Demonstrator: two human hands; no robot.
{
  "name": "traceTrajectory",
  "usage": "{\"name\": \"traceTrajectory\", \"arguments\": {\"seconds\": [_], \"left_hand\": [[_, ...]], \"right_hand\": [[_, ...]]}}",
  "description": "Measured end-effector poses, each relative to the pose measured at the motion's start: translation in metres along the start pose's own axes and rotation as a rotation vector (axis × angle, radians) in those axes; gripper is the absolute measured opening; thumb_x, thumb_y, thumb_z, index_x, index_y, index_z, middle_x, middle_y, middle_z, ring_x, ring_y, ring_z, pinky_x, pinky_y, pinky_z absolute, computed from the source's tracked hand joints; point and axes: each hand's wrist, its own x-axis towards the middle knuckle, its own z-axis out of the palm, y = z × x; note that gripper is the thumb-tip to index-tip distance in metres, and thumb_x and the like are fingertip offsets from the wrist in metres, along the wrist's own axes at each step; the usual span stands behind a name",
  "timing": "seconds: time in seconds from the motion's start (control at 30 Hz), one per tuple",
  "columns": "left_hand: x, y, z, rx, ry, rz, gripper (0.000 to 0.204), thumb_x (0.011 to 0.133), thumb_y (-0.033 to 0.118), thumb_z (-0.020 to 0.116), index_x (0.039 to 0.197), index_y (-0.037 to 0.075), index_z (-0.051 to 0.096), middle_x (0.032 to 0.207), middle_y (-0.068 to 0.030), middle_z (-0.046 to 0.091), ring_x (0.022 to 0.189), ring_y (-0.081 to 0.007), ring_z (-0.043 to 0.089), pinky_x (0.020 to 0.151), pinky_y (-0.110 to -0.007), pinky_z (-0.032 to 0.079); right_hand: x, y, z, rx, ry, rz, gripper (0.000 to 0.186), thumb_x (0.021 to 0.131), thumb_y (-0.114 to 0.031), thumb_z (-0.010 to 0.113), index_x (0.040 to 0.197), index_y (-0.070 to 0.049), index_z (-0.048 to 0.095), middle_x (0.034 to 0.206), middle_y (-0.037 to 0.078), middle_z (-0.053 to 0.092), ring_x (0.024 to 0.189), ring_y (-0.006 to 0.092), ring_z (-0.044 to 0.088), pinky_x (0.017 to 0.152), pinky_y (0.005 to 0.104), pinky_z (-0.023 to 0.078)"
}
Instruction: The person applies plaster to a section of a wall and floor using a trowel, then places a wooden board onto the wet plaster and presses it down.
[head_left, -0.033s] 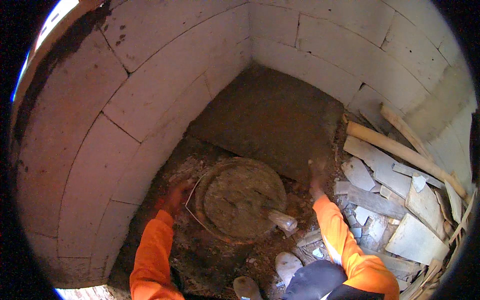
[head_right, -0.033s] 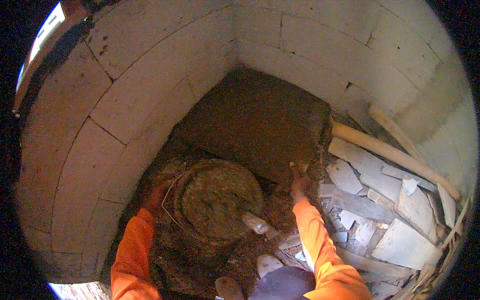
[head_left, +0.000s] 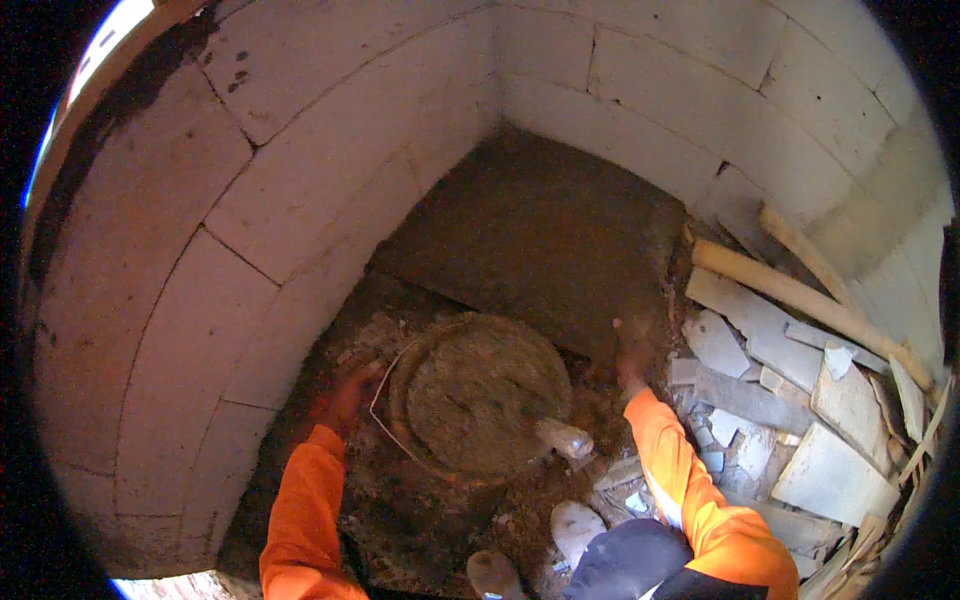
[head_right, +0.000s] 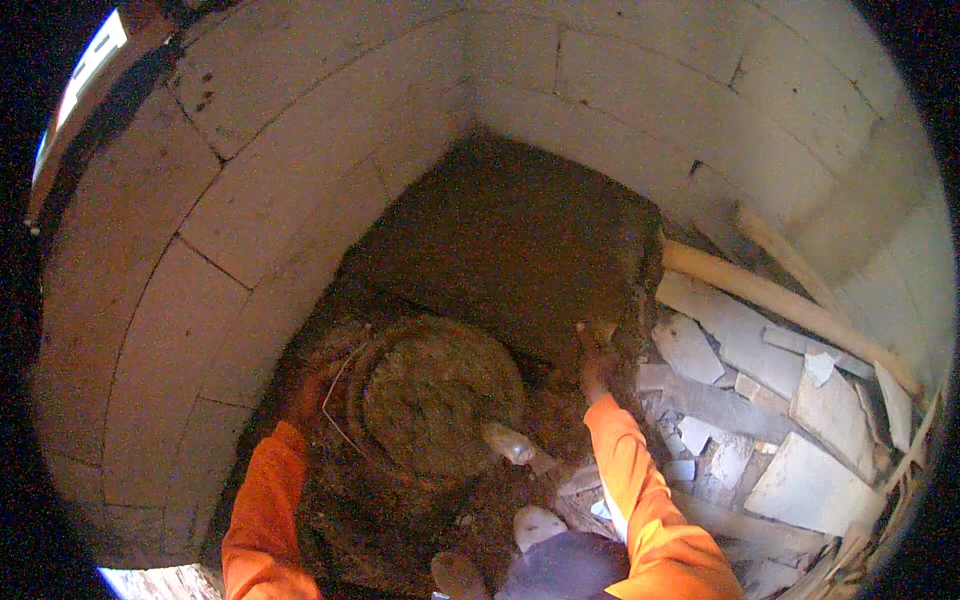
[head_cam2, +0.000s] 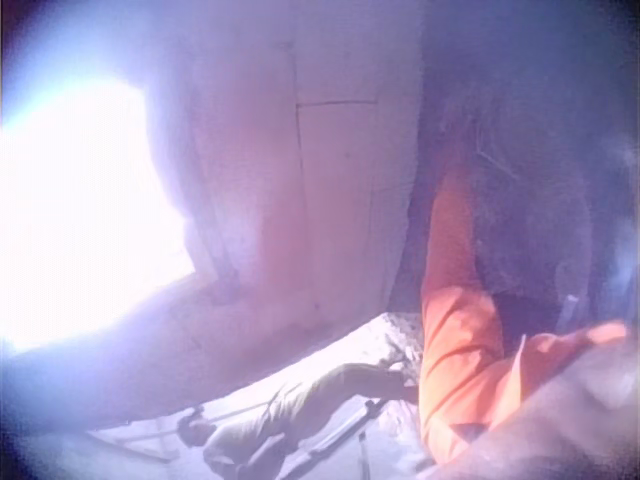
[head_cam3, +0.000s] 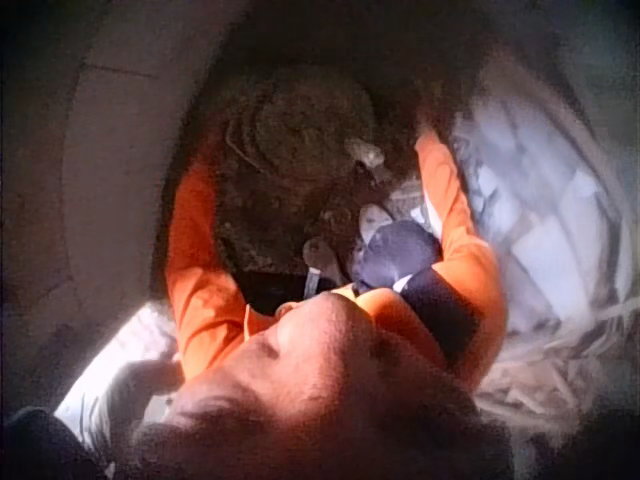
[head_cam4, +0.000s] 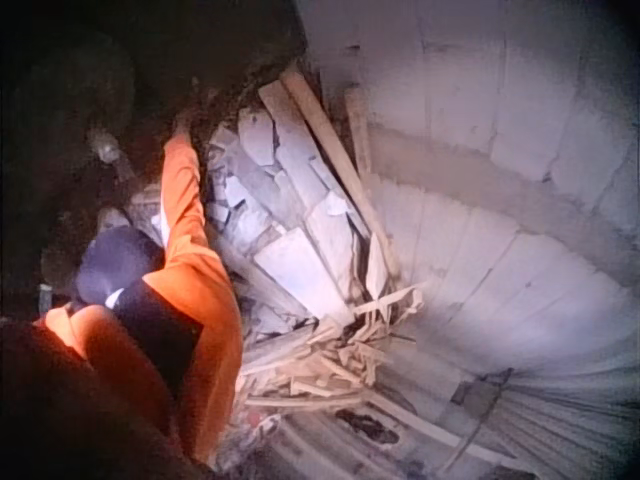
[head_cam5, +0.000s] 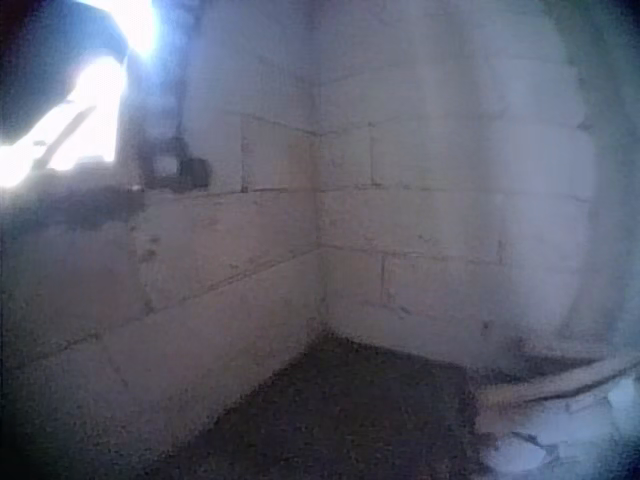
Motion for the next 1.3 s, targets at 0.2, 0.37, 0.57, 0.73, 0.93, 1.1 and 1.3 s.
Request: {"name": "traceTrajectory", "arguments": {"seconds": [0.2, 0.37, 0.57, 0.73, 0.93, 1.1, 1.3], "left_hand": [[-0.035, -0.012, -0.024, -0.052, 0.049, 0.044, 0.045, 0.081, 0.033, 0.058, 0.12, 0.009, 0.053, 0.116, -0.0059, 0.055, 0.103, -0.0201, 0.053, 0.088, -0.036, 0.042], [-0.051, -0.033, -0.059, -0.013, 0.19, 0.018, 0.045, 0.08, 0.034, 0.06, 0.118, 0.011, 0.054, 0.108, -0.0037, 0.056, 0.101, -0.0173, 0.051, 0.081, -0.035, 0.044], [-0.09, 0.016, 0.008, -0.12, 0.131, 0.081, 0.046, 0.077, 0.023, 0.064, 0.12, 0.011, 0.053, 0.109, -0.0042, 0.056, 0.101, -0.0179, 0.052, 0.078, -0.03, 0.046], [-0.076, -0.067, -0.056, 0.189, 0.179, 0.17, 0.045, 0.079, 0.012, 0.061, 0.123, 0.01, 0.051, 0.114, -0.0055, 0.054, 0.101, -0.0187, 0.053, 0.078, -0.03, 0.046], [-0.06, -0.101, -0.079, -0.028, 0.125, -0.054, 0.042, 0.08, 0.014, 0.061, 0.121, 0.009, 0.052, 0.113, -0.006, 0.055, 0.1, -0.0193, 0.054, 0.081, -0.031, 0.045], [-0.049, -0.117, -0.086, -0.051, 0.096, -0.106, 0.04, 0.081, 0.015, 0.061, 0.119, 0.008, 0.054, 0.113, -0.0064, 0.056, 0.099, -0.0198, 0.055, 0.084, -0.032, 0.045], [-0.059, -0.134, -0.115, -0.076, 0.147, -0.146, 0.037, 0.083, 0.017, 0.061, 0.117, 0.006, 0.055, 0.112, -0.0068, 0.058, 0.098, -0.0204, 0.056, 0.087, -0.033, 0.044]], "right_hand": [[-0.004, -0.009, -0.007, -0.202, -0.069, 0.025, 0.049, 0.073, -0.04, 0.073, 0.1, 0.0, 0.062, 0.095, 0.008, 0.063, 0.086, 0.0204, 0.055, 0.08, 0.0347, 0.042], [-0.015, -0.026, 0.014, -0.059, 0.16, -0.247, 0.048, 0.073, -0.043, 0.072, 0.093, 0.0, 0.064, 0.088, 0.007, 0.063, 0.081, 0.02, 0.054, 0.075, 0.035, 0.043], [-0.012, -0.021, 0.002, -0.101, 0.31, -0.121, 0.046, 0.075, -0.041, 0.072, 0.096, -0.001, 0.064, 0.085, 0.004, 0.061, 0.078, 0.0199, 0.054, 0.073, 0.0334, 0.043], [-0.002, 0.025, 0.007, 0.185, 0.233, 0.037, 0.048, 0.079, -0.044, 0.066, 0.101, -0.001, 0.063, 0.087, 0.005, 0.062, 0.077, 0.0213, 0.054, 0.074, 0.0336, 0.042], [0.005, 0.074, 0.004, -0.299, 0.464, 0.202, 0.049, 0.081, -0.037, 0.066, 0.109, 0.001, 0.056, 0.105, 0.016, 0.057, 0.09, 0.0265, 0.051, 0.078, 0.037, 0.041], [0.012, 0.104, -0.005, 0.07, 0.278, 0.296, 0.041, 0.082, -0.039, 0.065, 0.091, 0.0, 0.054, 0.083, 0.013, 0.056, 0.074, 0.0253, 0.05, 0.067, 0.0387, 0.04], [0.007, 0.098, 0.016, -0.408, 0.297, 0.033, 0.045, 0.084, -0.039, 0.061, 0.073, 0.003, 0.052, 0.064, 0.007, 0.051, 0.061, 0.0214, 0.047, 0.059, 0.0387, 0.038]]}}
